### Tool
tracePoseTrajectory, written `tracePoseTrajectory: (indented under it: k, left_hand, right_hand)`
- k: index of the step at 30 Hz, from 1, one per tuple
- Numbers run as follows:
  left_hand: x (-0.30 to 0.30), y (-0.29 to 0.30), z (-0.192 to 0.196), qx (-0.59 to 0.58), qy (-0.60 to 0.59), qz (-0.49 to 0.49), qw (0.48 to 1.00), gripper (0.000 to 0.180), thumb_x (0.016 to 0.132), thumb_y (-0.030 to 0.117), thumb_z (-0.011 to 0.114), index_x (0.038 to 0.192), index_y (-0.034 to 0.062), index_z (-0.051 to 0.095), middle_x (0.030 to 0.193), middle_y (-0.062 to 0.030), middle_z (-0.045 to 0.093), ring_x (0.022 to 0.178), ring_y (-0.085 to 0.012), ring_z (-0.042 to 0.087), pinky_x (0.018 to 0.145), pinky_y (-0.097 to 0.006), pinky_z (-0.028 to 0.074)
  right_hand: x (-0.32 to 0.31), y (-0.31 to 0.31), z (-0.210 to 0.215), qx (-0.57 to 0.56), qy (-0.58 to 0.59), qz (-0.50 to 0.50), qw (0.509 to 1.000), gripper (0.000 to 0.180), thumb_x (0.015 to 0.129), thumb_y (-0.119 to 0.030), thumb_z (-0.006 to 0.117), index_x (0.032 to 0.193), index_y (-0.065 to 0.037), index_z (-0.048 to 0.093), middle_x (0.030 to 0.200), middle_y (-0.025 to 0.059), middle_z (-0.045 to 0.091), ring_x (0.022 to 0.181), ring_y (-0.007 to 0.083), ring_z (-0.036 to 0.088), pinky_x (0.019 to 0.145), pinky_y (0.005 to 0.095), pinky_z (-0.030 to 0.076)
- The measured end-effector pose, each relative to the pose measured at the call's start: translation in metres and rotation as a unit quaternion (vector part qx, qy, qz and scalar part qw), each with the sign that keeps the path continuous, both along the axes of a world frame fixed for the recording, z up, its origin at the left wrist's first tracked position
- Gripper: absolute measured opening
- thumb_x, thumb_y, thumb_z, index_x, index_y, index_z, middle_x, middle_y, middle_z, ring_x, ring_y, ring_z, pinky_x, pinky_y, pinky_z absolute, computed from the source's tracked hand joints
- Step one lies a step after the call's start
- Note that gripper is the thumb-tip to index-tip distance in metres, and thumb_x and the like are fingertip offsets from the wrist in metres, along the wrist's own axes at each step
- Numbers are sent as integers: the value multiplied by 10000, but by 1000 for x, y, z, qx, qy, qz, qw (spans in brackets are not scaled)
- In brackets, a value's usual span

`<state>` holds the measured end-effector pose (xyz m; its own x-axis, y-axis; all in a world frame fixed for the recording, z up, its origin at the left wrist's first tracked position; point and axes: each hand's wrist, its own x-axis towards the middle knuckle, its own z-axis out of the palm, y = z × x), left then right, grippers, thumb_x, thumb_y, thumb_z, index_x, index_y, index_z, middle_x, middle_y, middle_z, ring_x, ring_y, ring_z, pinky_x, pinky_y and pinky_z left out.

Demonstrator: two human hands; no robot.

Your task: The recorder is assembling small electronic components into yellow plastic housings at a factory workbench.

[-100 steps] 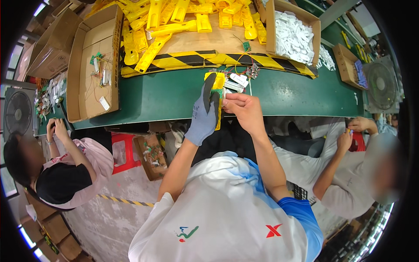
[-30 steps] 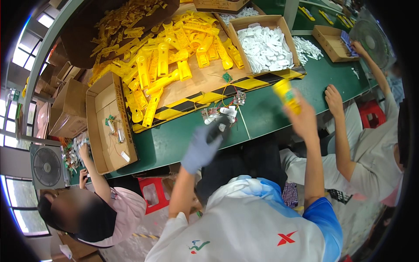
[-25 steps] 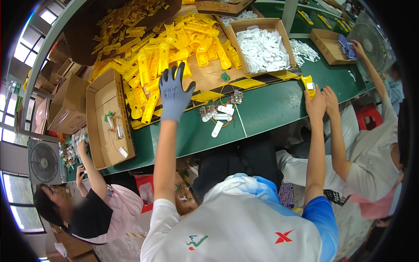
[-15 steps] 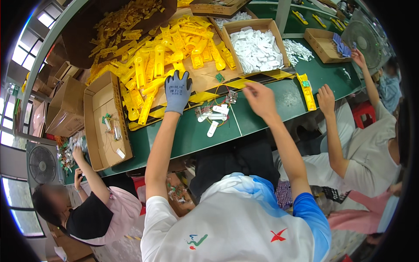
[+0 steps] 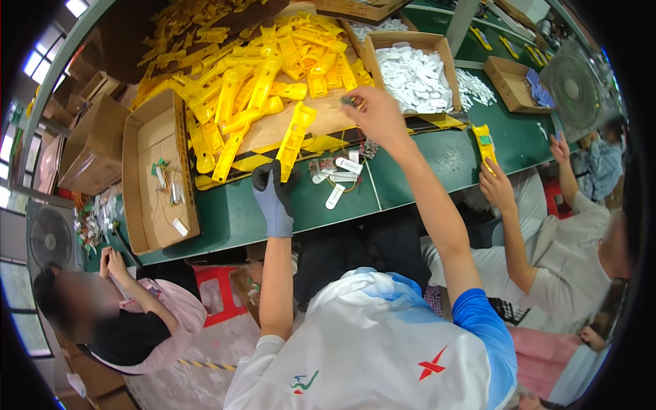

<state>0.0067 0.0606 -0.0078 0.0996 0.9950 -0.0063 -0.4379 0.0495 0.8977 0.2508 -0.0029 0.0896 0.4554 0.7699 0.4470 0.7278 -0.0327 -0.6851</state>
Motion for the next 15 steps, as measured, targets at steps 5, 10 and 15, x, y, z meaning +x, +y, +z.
tracePoseTrajectory:
  k: [5, 10, 15]
  left_hand:
    - [5, -34, 17, -204, -340, -218, 892, 411, 933, 209, 630, 1283, 26, 518, 1245, -208, 572, 990, -301, 629, 917, -408, 544]
    - [18, -77, 45, -257, -536, -372, 713, 589, 888, 208, 643, 1410, 35, 432, 1494, -277, 326, 1079, -292, 606, 959, -416, 517]
    - [33, -72, 33, -244, -484, -428, 723, 649, 853, 212, 620, 1430, 18, 393, 1380, -170, 515, 1121, -307, 594, 991, -458, 470]
  right_hand:
    - [-15, -21, 44, 132, 247, 70, 957, 312, 863, -158, 738, 1095, 27, 639, 783, 29, 647, 673, 57, 604, 580, 218, 492]
    - [-50, -61, 55, 112, 291, 187, 932, 283, 856, -61, 708, 1116, 15, 627, 867, 45, 663, 708, 79, 622, 629, 216, 514]
    - [-66, -115, 30, 52, 130, 311, 940, 248, 807, -65, 730, 1041, -7, 673, 946, 86, 660, 805, 149, 637, 703, 279, 518]
